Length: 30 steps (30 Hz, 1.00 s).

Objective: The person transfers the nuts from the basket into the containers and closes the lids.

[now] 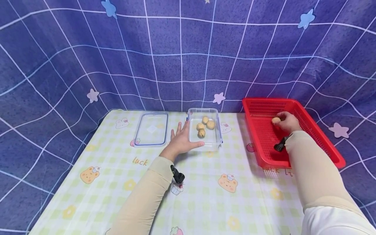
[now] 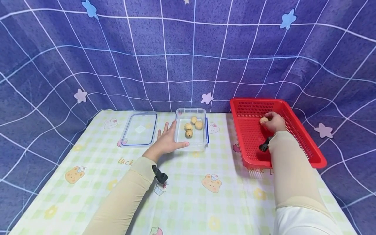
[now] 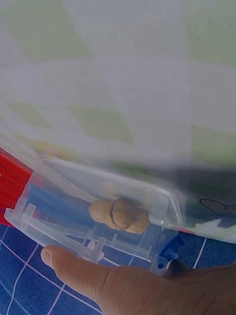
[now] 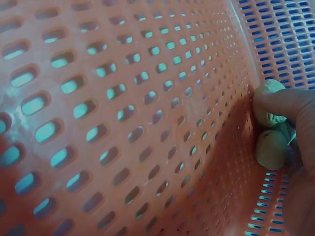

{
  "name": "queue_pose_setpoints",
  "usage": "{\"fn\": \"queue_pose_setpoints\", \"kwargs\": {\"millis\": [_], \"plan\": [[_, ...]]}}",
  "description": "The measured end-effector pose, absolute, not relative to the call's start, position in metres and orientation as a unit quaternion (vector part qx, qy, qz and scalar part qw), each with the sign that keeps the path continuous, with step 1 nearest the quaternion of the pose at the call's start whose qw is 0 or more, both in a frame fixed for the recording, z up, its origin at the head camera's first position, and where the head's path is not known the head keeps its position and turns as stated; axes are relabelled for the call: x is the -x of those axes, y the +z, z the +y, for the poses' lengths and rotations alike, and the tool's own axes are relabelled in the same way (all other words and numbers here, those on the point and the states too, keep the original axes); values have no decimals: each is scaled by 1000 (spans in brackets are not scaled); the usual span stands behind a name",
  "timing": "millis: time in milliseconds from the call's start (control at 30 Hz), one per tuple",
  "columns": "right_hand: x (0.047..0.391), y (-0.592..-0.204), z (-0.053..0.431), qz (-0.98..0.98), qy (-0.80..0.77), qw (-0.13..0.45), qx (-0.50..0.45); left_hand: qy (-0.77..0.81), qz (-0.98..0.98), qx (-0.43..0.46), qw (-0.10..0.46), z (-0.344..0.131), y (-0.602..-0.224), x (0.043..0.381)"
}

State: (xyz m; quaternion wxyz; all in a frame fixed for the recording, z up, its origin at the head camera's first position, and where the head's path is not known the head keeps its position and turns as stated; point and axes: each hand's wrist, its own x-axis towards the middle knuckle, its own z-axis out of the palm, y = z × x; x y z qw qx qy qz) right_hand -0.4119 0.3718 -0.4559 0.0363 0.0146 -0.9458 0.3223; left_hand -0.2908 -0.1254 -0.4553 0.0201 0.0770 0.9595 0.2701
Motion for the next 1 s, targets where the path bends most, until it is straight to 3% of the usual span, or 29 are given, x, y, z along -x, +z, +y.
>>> {"fn": "queue_pose_setpoints", "kwargs": {"millis": [500,1000], "plan": [[409,-458,370,-951,307,23,-35,267,960,-83,23,-125,-455,290],[409,-433,368,-930,363,11,-50,267,960,-77,24,-123,-456,290]]}}
